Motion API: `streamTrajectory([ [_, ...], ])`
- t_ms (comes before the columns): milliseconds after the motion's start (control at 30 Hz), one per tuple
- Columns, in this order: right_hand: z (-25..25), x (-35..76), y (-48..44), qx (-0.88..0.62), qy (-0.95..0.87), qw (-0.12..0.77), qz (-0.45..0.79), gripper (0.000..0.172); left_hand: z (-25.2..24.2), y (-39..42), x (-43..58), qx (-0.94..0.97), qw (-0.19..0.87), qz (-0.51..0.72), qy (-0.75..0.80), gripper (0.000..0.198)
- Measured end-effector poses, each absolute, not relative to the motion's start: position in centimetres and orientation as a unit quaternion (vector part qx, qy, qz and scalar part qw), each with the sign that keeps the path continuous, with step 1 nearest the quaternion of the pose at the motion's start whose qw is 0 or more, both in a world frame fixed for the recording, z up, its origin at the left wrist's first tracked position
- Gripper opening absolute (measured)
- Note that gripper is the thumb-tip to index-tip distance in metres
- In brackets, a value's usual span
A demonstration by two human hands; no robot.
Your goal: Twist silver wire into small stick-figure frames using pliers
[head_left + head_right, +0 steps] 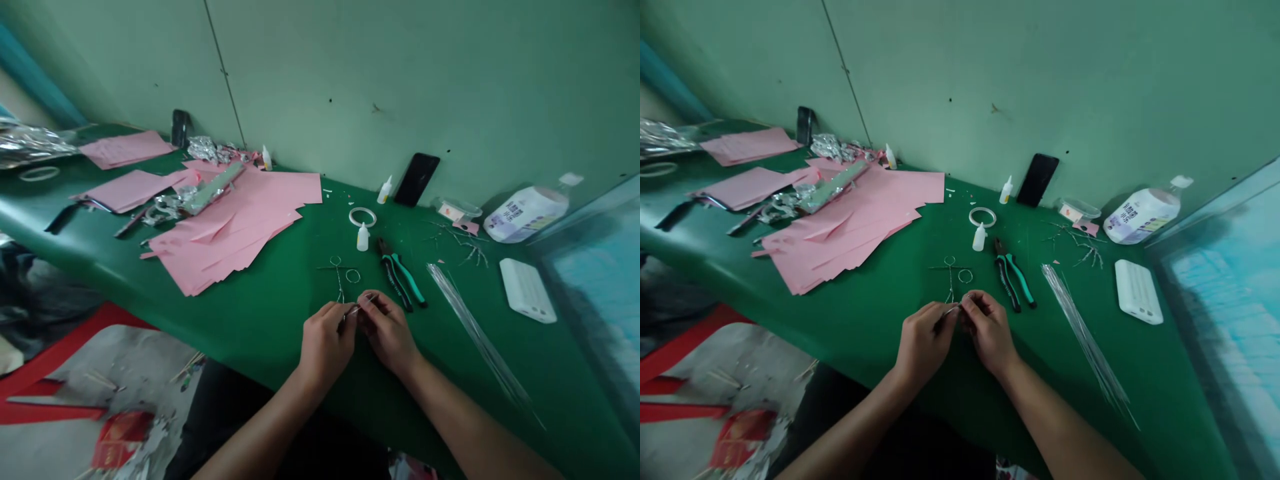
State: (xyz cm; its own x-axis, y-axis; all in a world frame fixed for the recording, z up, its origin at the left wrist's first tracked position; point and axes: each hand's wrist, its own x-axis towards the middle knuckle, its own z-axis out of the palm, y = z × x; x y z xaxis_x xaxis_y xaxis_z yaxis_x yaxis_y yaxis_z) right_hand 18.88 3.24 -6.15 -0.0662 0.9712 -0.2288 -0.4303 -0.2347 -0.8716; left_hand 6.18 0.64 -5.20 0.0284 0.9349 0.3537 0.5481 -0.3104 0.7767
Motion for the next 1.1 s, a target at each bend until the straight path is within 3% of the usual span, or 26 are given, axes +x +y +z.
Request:
streamTrajectory([
  [233,-6.5,19.2,3.2,-0.444,-0.343,0.528,0.637,0.024,-5.6,0.9,6.6,0.697,0.212,0.432,0.532,0.022],
  [467,-6.6,19.2,2.6,-0.475,-0.418,0.507,0.586,0.022,-5.5,1.2,6.5,0.650,0.314,0.424,0.547,0.020],
  [767,-7.1,19.3,3.0,-0.461,-0.388,0.513,0.611,0.025,-6.3,0.8,6.8,0.706,0.221,0.428,0.520,0.024],
  [1100,-6.8,19.3,3.1,-0.452,-0.374,0.503,0.635,0.028,-6.2,0.9,6.7,0.695,0.243,0.439,0.516,0.024],
])
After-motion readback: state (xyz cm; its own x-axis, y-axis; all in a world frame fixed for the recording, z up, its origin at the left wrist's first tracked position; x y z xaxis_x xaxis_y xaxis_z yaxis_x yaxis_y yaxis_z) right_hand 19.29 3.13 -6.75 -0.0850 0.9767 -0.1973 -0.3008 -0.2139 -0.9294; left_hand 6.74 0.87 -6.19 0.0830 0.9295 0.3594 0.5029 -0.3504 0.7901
